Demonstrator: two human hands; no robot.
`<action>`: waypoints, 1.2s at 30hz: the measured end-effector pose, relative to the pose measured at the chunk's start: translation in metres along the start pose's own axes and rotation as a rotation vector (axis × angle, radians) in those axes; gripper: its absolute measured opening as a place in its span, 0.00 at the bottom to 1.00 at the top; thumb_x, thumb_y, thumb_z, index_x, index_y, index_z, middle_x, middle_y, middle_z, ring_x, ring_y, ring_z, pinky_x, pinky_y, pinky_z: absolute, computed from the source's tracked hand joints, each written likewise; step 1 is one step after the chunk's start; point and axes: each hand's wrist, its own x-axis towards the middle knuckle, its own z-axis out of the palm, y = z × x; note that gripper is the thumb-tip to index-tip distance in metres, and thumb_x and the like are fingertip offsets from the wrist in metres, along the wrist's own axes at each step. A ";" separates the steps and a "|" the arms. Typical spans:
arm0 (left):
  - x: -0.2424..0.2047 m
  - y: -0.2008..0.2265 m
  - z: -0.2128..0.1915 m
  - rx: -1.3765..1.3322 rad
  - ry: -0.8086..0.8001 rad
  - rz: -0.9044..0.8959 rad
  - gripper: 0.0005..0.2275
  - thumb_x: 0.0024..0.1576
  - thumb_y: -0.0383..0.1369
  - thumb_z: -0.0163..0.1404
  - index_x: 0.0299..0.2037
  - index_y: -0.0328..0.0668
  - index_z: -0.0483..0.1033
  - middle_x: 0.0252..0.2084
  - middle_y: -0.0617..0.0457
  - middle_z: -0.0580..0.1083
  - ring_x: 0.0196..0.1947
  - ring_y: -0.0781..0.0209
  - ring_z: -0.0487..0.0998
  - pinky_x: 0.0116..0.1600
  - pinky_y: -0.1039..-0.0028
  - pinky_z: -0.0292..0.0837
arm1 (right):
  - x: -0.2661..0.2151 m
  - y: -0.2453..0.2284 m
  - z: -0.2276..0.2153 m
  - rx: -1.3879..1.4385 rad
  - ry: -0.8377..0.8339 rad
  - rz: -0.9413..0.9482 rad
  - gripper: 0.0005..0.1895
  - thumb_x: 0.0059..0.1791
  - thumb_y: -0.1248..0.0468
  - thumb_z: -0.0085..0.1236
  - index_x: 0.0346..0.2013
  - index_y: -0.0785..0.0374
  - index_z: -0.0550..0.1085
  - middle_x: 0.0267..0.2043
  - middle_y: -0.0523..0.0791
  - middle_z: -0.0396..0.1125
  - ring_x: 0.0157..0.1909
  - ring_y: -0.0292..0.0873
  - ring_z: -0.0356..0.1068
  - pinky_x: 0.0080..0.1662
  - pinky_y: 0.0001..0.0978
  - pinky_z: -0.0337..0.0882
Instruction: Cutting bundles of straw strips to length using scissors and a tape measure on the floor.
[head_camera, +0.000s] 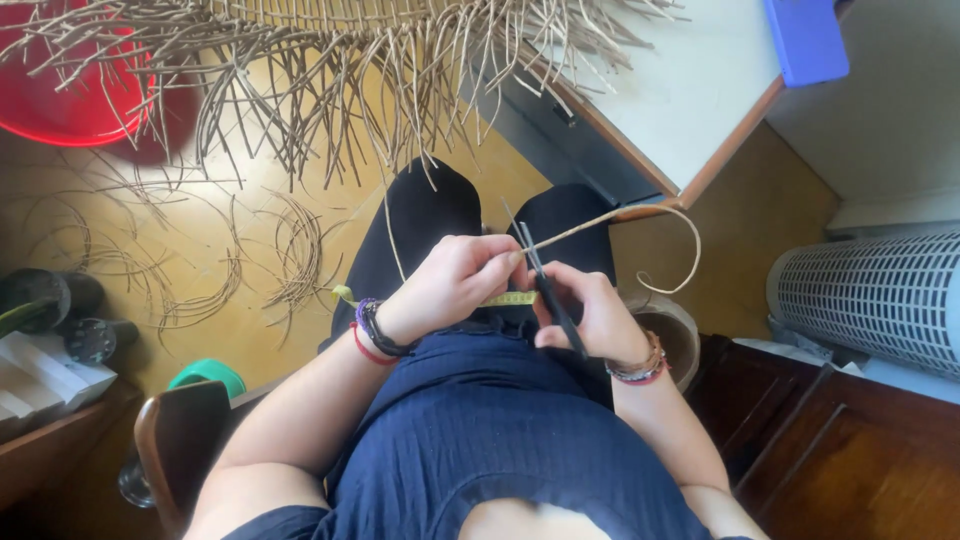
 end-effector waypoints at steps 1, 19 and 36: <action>0.000 0.000 0.001 0.000 0.004 -0.001 0.13 0.63 0.34 0.40 0.30 0.47 0.78 0.15 0.57 0.71 0.22 0.59 0.74 0.38 0.68 0.76 | 0.001 -0.001 0.002 0.000 -0.003 -0.001 0.33 0.31 0.42 0.80 0.39 0.59 0.79 0.20 0.40 0.73 0.22 0.34 0.73 0.28 0.23 0.73; -0.003 -0.028 -0.005 -0.408 -0.155 0.422 0.15 0.65 0.37 0.46 0.26 0.44 0.79 0.59 0.37 0.74 0.59 0.43 0.76 0.62 0.53 0.67 | -0.015 -0.008 0.001 0.205 0.032 0.063 0.16 0.40 0.54 0.76 0.30 0.62 0.80 0.14 0.39 0.68 0.18 0.27 0.65 0.22 0.17 0.66; -0.010 -0.012 0.004 -0.205 -0.234 0.439 0.15 0.65 0.37 0.46 0.27 0.47 0.80 0.52 0.45 0.79 0.50 0.48 0.82 0.56 0.60 0.75 | 0.090 0.101 -0.197 -1.351 0.557 0.500 0.20 0.50 0.48 0.61 0.54 0.48 0.80 0.42 0.49 0.77 0.44 0.55 0.78 0.45 0.51 0.77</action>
